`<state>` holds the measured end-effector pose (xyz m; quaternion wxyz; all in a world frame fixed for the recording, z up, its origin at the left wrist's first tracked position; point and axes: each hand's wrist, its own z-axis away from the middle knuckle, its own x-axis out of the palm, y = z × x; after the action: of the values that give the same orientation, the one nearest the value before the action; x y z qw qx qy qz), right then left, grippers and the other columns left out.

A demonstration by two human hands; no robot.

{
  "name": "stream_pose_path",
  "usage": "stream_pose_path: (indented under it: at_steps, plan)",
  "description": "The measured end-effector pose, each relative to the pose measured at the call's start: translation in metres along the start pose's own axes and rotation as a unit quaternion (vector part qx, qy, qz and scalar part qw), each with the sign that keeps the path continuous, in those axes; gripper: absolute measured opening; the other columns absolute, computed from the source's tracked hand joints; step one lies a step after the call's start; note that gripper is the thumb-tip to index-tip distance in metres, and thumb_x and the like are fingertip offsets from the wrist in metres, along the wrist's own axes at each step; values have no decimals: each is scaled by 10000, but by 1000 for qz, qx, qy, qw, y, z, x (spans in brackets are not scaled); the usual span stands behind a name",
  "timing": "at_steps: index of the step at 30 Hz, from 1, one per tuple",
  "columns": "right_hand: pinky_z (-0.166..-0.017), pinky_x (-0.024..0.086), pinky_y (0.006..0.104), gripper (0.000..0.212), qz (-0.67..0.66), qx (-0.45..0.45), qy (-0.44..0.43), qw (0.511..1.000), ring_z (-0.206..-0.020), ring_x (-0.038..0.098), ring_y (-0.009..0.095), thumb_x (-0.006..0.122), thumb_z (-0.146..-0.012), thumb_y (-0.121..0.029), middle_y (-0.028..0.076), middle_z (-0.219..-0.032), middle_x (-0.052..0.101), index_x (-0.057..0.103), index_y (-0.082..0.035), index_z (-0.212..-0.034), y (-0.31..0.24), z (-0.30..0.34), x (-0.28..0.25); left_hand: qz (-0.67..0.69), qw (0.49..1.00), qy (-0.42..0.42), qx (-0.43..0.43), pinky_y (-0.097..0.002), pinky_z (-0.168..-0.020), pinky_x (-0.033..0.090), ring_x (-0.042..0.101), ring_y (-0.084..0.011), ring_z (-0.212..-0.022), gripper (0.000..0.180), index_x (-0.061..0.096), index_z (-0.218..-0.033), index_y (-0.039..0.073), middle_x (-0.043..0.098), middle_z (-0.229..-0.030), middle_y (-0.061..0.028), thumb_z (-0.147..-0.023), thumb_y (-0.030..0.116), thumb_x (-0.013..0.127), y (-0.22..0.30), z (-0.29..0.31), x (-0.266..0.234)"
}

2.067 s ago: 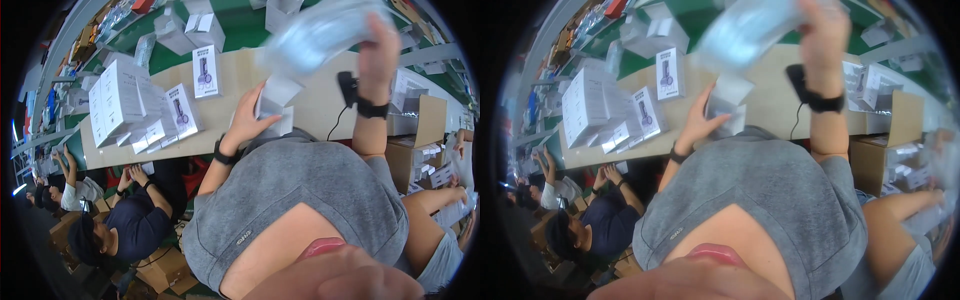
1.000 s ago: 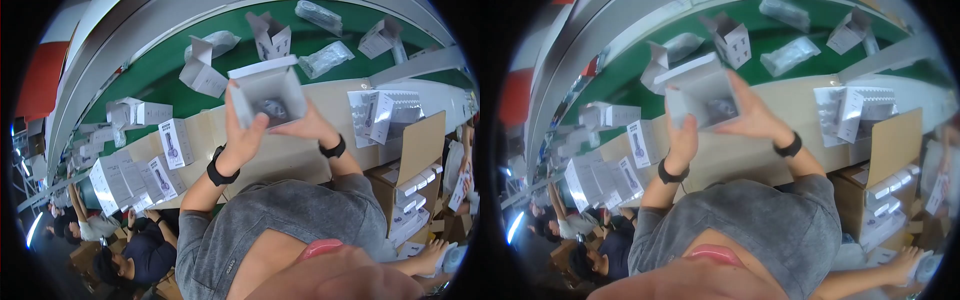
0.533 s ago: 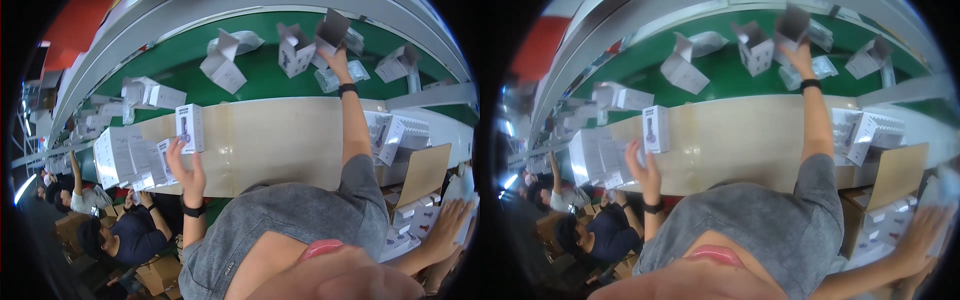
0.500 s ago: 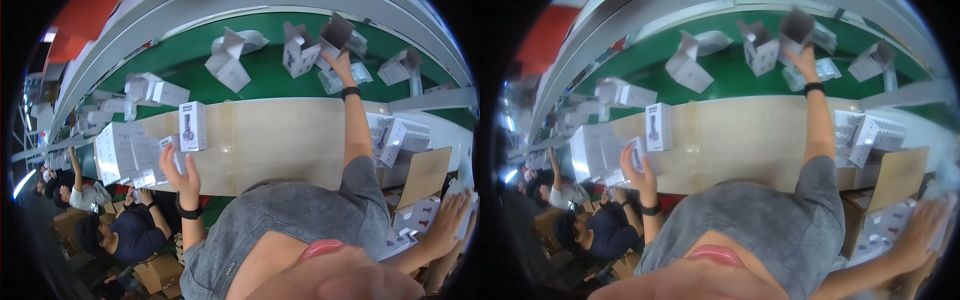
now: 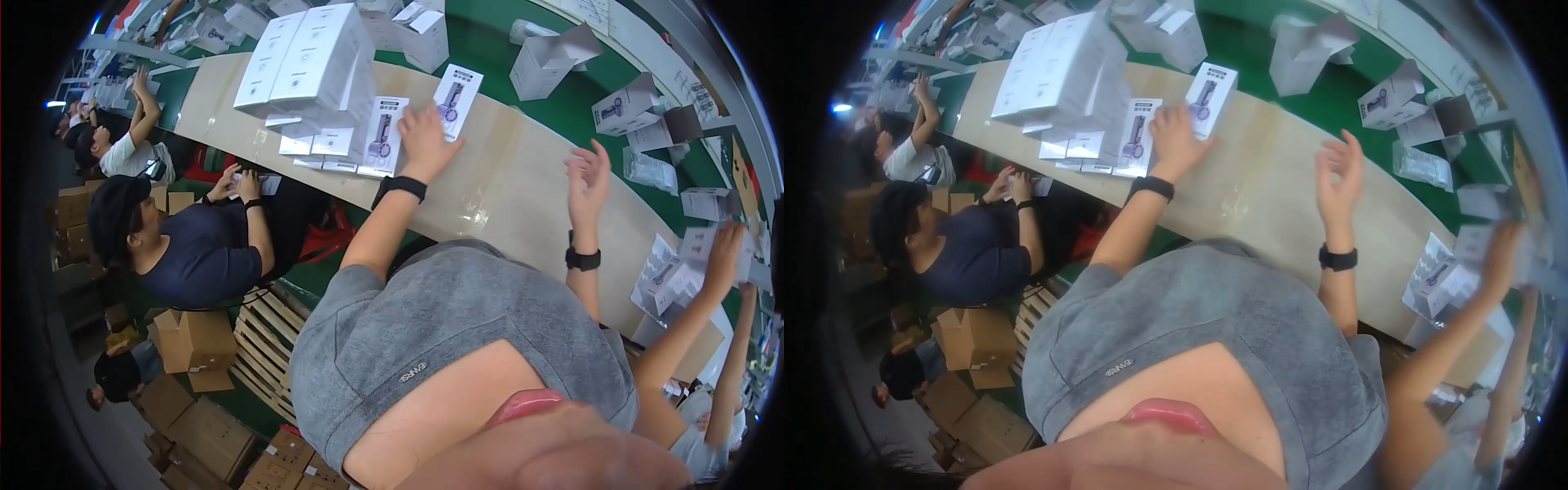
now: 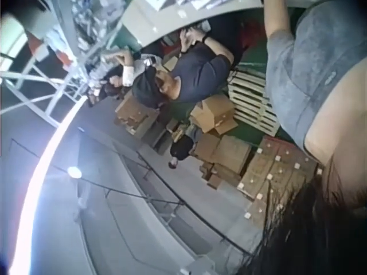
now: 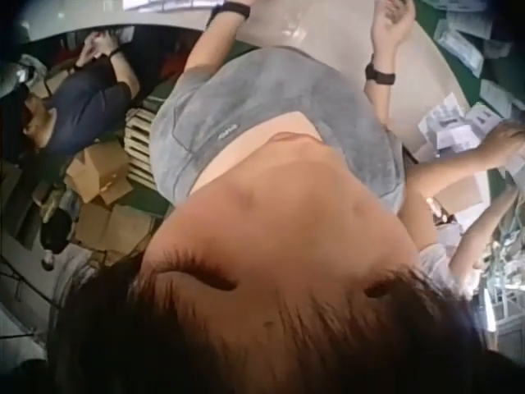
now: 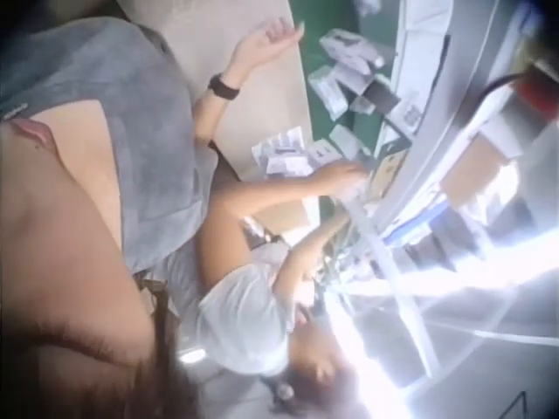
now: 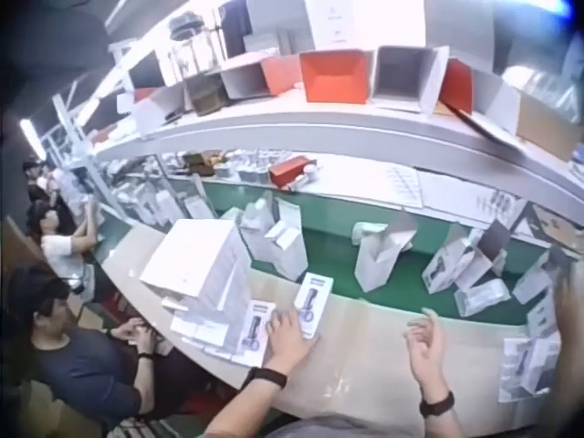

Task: The person packages handheld fans by hand, placing each fan and its charging cable into a box. They then fold the box flaps closed and set the completed package aside on the table before repeating the process.

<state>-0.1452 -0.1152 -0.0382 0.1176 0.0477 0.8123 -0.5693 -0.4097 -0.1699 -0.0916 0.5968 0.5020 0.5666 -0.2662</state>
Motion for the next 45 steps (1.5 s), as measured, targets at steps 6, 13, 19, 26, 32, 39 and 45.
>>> stream_pose_path:
  at_steps: [6,13,19,26,32,39,45]
  plan:
    - [-769,463,316,637,259,-247,-145,922,-951,552,212,663,-720,-109,120,-1082,538,353,-33,-1271,-94,32,102,213,961,-171,-48,-399,-778,431,554,-354,-865,736,446,-1179,20,549,-1043,-211,-637,469,662,-50,19,-99]
    - [-927,375,390,791,26,-78,-371,925,-1125,458,309,705,-659,-279,167,-1226,456,317,-47,-1308,-127,64,142,491,828,-269,31,-340,-785,442,576,-289,-852,716,414,-1224,34,488,-1163,-202,-683,430,667,-93,35,-195]
    - [-955,350,378,743,-190,16,-308,932,-1148,434,334,650,-696,-294,191,-1268,419,321,-37,-1311,-115,84,142,556,805,-115,172,-353,-858,415,528,-234,-1003,837,352,-1265,-6,542,-1077,-147,-643,401,736,-57,61,-184]
    - [-949,352,401,561,99,-285,-338,891,-1164,420,345,575,-743,-202,183,-1311,393,429,-41,-1261,-137,21,63,397,880,-174,194,-343,-864,413,516,-291,-1014,903,367,-1256,-16,503,-1110,-193,-573,403,782,-27,44,-158]
    - [-840,436,369,511,184,-319,-393,843,-1032,515,331,568,-714,-104,193,-1254,443,476,-59,-1214,-115,-12,27,288,905,-207,233,-358,-817,436,528,-329,-956,897,391,-1240,-17,514,-1021,-205,-557,419,775,26,34,-142]
    - [-667,489,353,400,221,-295,-395,842,-832,590,302,564,-678,-66,190,-1155,506,532,-59,-1077,-86,-10,5,196,921,-269,202,-369,-790,445,532,-338,-934,887,407,-1234,-5,520,-985,-200,-557,448,756,67,32,-116]
    - [-610,479,332,323,140,-247,-427,859,-767,594,269,567,-663,-34,173,-1043,545,532,-43,-984,-61,-8,-29,244,888,-323,217,-367,-833,427,520,-325,-976,868,406,-1237,-6,522,-1020,-180,-556,383,777,79,38,-92]
